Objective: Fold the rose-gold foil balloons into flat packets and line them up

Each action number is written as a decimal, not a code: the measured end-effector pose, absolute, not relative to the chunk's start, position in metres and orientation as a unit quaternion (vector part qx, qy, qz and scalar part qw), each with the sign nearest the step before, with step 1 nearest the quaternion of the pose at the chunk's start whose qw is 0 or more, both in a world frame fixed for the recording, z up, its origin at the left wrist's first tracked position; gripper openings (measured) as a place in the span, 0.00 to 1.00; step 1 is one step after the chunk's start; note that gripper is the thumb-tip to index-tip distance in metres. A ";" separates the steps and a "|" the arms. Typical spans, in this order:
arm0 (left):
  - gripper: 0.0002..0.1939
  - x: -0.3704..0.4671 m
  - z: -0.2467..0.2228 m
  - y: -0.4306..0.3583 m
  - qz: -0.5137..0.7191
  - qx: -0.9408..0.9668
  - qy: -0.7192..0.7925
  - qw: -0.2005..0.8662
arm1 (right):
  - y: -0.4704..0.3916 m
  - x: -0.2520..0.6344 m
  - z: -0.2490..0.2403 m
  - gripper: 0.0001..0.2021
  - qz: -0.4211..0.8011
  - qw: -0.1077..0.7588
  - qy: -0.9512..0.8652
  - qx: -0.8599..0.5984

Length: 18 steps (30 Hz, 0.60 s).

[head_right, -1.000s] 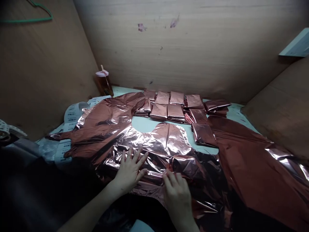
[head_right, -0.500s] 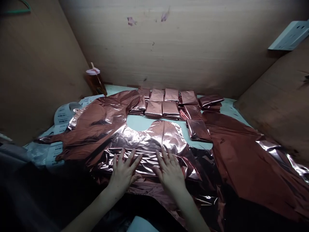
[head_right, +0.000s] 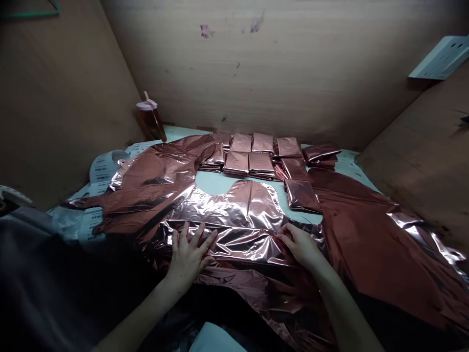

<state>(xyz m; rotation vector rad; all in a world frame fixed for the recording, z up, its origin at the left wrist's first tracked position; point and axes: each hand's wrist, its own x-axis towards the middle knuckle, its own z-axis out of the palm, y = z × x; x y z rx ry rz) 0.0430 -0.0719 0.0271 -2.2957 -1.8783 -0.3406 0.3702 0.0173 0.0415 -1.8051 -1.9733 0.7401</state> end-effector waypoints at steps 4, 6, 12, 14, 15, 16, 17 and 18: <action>0.37 0.042 0.025 -0.072 -0.119 -0.769 -0.624 0.079 | 0.020 0.373 0.046 0.15 0.266 0.177 -0.722 -0.614; 0.38 0.042 0.023 -0.072 -0.117 -0.765 -0.627 0.088 | 0.019 0.374 0.048 0.16 0.270 0.152 -0.743 -0.594; 0.38 0.043 0.023 -0.073 -0.100 -0.772 -0.621 0.095 | 0.026 0.391 0.051 0.17 0.187 0.128 -0.757 -0.613; 0.37 0.043 0.025 -0.074 -0.099 -0.771 -0.622 0.094 | 0.025 0.379 0.054 0.16 0.083 0.129 -0.757 -0.635; 0.38 0.043 0.026 -0.074 -0.099 -0.771 -0.622 0.093 | 0.022 0.365 0.056 0.16 0.031 0.136 -0.757 -0.638; 0.38 0.044 0.026 -0.073 -0.099 -0.772 -0.621 0.093 | 0.018 0.348 0.057 0.16 -0.010 0.145 -0.764 -0.629; 0.38 0.044 0.027 -0.073 -0.099 -0.774 -0.619 0.093 | 0.011 0.328 0.056 0.17 -0.036 0.154 -0.781 -0.605; 0.39 0.045 0.027 -0.072 -0.099 -0.775 -0.618 0.093 | 0.004 0.307 0.054 0.18 -0.045 0.157 -0.812 -0.561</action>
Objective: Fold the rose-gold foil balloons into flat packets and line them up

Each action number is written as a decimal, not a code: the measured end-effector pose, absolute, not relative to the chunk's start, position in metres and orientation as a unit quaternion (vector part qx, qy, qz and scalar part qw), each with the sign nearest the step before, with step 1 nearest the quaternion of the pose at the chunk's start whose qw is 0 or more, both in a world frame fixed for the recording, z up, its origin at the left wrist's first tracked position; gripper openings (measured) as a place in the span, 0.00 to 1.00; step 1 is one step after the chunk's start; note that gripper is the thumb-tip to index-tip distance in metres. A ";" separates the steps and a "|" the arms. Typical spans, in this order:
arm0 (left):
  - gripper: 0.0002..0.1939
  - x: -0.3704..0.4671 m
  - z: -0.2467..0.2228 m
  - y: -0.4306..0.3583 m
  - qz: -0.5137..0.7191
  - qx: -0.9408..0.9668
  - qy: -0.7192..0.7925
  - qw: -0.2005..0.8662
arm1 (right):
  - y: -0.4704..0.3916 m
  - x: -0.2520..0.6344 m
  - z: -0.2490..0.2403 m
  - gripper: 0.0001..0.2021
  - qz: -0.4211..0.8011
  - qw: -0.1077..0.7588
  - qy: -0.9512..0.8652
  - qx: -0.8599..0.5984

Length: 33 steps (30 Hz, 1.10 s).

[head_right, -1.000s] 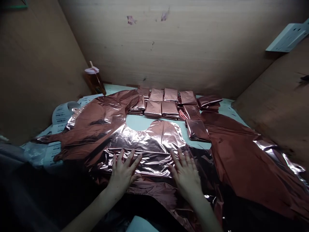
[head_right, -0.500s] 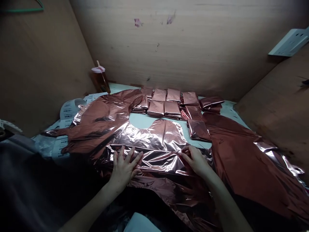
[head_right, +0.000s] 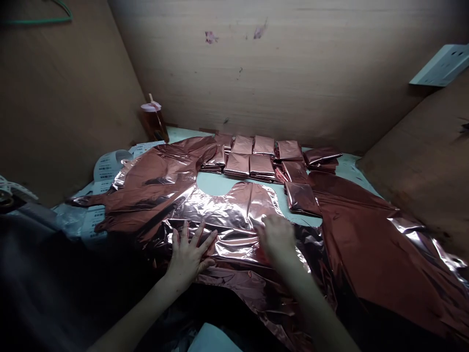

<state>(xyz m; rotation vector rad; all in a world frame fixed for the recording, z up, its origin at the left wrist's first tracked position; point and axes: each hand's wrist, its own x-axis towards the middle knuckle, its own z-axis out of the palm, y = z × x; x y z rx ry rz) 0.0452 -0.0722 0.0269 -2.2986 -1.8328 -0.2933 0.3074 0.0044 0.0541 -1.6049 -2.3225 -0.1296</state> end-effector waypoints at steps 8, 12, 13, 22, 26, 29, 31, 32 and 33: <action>0.30 0.021 0.020 -0.097 -0.132 -0.729 -0.658 0.134 | -0.009 0.257 0.022 0.31 -0.034 0.131 -0.943 -0.304; 0.19 -0.016 0.025 -0.102 -0.186 -0.773 -0.596 0.114 | -0.002 0.276 0.025 0.30 -0.014 0.108 -0.950 -0.291; 0.18 -0.023 0.029 -0.093 -0.191 -0.786 -0.577 0.112 | -0.005 0.277 0.026 0.29 -0.009 0.108 -0.946 -0.306; 0.21 0.022 0.061 -0.008 -0.158 -0.776 -0.608 0.056 | -0.097 0.213 0.007 0.27 -0.048 0.229 -0.763 -0.603; 0.26 0.045 0.040 -0.030 -0.120 -0.826 -0.550 0.025 | -0.111 0.212 0.012 0.26 -0.074 0.238 -0.762 -0.598; 0.26 0.031 0.039 -0.020 -0.079 -0.853 -0.516 0.017 | -0.100 0.244 0.028 0.25 -0.017 0.176 -0.877 -0.446; 0.24 0.017 0.045 -0.014 -0.097 -0.873 -0.477 0.005 | -0.086 0.264 0.038 0.29 0.034 0.133 -0.931 -0.339; 0.22 0.010 0.047 -0.015 -0.128 -0.882 -0.454 -0.001 | -0.079 0.271 0.040 0.31 0.056 0.119 -0.944 -0.301; 0.20 0.005 0.049 -0.021 -0.168 -0.887 -0.430 -0.008 | -0.074 0.275 0.041 0.32 0.072 0.114 -0.951 -0.278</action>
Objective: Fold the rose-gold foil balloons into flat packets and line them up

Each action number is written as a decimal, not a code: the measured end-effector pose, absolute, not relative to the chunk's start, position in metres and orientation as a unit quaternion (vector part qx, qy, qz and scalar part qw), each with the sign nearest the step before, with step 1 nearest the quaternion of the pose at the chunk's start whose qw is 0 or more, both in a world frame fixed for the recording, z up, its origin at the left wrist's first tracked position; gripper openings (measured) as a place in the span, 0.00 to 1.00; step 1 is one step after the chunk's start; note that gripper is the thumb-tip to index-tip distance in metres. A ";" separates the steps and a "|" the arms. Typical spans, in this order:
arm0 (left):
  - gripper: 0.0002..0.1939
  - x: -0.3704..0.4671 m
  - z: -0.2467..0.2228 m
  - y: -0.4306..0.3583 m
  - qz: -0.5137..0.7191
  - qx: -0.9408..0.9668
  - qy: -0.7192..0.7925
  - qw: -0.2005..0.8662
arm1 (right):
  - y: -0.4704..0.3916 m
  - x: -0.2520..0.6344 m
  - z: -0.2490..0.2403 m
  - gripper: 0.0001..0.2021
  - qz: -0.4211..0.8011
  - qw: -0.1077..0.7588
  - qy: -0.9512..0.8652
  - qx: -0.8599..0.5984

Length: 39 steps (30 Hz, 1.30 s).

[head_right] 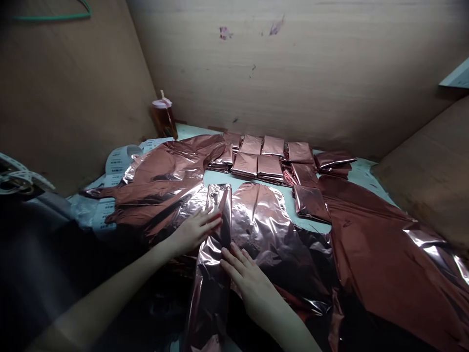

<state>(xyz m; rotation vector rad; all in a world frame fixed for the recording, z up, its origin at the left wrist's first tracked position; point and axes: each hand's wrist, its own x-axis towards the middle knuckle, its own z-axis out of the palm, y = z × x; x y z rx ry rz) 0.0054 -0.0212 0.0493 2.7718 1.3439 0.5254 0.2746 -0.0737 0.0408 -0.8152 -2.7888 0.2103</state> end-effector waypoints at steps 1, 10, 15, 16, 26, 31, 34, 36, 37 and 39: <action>0.18 0.002 0.049 -0.031 0.210 0.890 0.405 0.014 | -0.070 0.276 0.040 0.33 0.078 0.121 -0.954 -0.265; 0.18 0.016 0.012 -0.116 0.371 0.843 0.388 -0.037 | -0.067 0.264 0.022 0.23 0.035 0.303 -0.927 -0.220; 0.08 0.045 0.023 -0.107 0.468 0.700 0.538 0.032 | -0.061 0.243 0.041 0.13 0.187 0.385 -0.816 -0.388; 0.08 0.050 0.024 -0.105 0.473 0.664 0.578 0.034 | -0.059 0.237 0.043 0.16 0.204 0.385 -0.786 -0.438; 0.28 0.060 0.036 -0.070 0.237 0.673 0.700 -0.030 | -0.036 0.200 0.034 0.19 0.061 0.215 -0.772 -0.596; 0.30 0.035 0.051 -0.064 0.123 0.786 0.605 0.024 | -0.012 0.215 0.035 0.30 0.003 0.140 -0.889 -0.436; 0.33 0.008 0.053 -0.075 0.127 0.830 0.539 0.065 | -0.007 0.228 0.044 0.34 0.050 0.095 -0.932 -0.347; 0.45 -0.008 0.051 -0.087 0.136 0.866 0.477 0.066 | -0.013 0.233 0.051 0.45 0.072 0.087 -0.950 -0.292; 0.49 -0.014 0.048 -0.091 0.140 0.881 0.449 0.057 | -0.017 0.234 0.054 0.51 0.080 0.086 -0.957 -0.265; 0.45 -0.021 0.040 -0.098 0.155 0.887 0.435 0.016 | -0.025 0.235 0.058 0.58 0.094 0.088 -0.968 -0.217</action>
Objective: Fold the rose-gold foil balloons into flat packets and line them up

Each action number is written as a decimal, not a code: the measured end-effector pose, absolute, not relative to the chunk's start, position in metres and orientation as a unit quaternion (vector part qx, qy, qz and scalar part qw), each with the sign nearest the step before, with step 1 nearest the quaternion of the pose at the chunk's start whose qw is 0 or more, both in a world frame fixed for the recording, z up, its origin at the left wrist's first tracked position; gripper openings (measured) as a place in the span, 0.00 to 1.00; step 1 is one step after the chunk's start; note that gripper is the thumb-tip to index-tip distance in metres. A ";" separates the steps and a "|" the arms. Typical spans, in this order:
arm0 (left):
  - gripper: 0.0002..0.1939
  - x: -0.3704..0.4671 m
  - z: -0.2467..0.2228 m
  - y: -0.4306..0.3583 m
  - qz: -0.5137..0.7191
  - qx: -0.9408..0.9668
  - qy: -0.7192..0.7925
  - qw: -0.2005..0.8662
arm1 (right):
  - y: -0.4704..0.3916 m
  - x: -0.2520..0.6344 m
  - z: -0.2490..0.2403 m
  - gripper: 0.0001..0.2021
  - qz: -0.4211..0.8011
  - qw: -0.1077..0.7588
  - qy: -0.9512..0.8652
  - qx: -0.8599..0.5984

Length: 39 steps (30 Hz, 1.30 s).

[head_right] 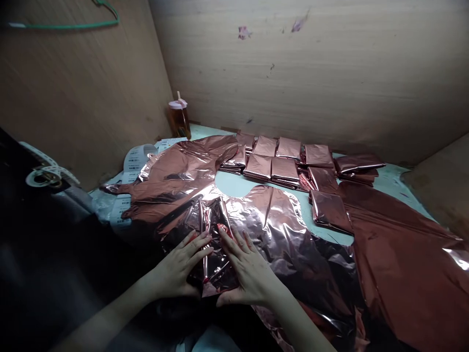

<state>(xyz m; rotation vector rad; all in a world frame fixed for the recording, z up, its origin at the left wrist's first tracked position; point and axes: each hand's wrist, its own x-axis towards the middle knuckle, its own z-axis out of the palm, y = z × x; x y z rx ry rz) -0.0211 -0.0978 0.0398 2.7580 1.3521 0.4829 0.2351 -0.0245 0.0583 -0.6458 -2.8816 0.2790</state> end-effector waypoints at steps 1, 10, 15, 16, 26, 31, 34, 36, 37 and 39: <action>0.39 -0.022 0.035 -0.099 0.169 0.881 0.441 -0.013 | -0.027 0.235 0.059 0.60 0.100 0.087 -0.971 -0.198; 0.20 -0.025 0.000 -0.104 0.379 0.814 0.435 -0.069 | -0.022 0.234 0.053 0.51 0.096 0.097 -0.984 -0.117; 0.19 -0.027 0.001 -0.109 0.407 0.803 0.432 -0.050 | -0.014 0.227 0.042 0.33 0.142 0.172 -0.968 -0.114; 0.18 -0.024 0.003 -0.110 0.411 0.792 0.448 -0.057 | -0.012 0.223 0.040 0.30 0.158 0.204 -0.959 -0.121; 0.13 0.006 0.029 -0.083 0.361 0.546 0.754 -0.055 | -0.004 0.164 0.044 0.11 0.396 0.329 -0.697 -0.499; 0.12 0.009 0.037 -0.058 0.275 0.517 0.810 -0.037 | -0.004 0.137 0.050 0.11 0.225 0.254 -0.722 -0.604; 0.10 0.008 0.035 -0.047 0.266 0.522 0.810 -0.027 | -0.005 0.124 0.053 0.16 0.138 0.180 -0.750 -0.621; 0.10 0.007 0.031 -0.042 0.268 0.525 0.808 -0.028 | -0.002 0.119 0.053 0.20 0.103 0.138 -0.775 -0.609; 0.11 0.008 0.028 -0.041 0.270 0.527 0.805 -0.030 | 0.001 0.118 0.051 0.22 0.089 0.133 -0.797 -0.583; 0.10 0.009 0.023 -0.040 0.278 0.532 0.799 -0.034 | 0.012 0.118 0.045 0.25 0.080 0.156 -0.855 -0.489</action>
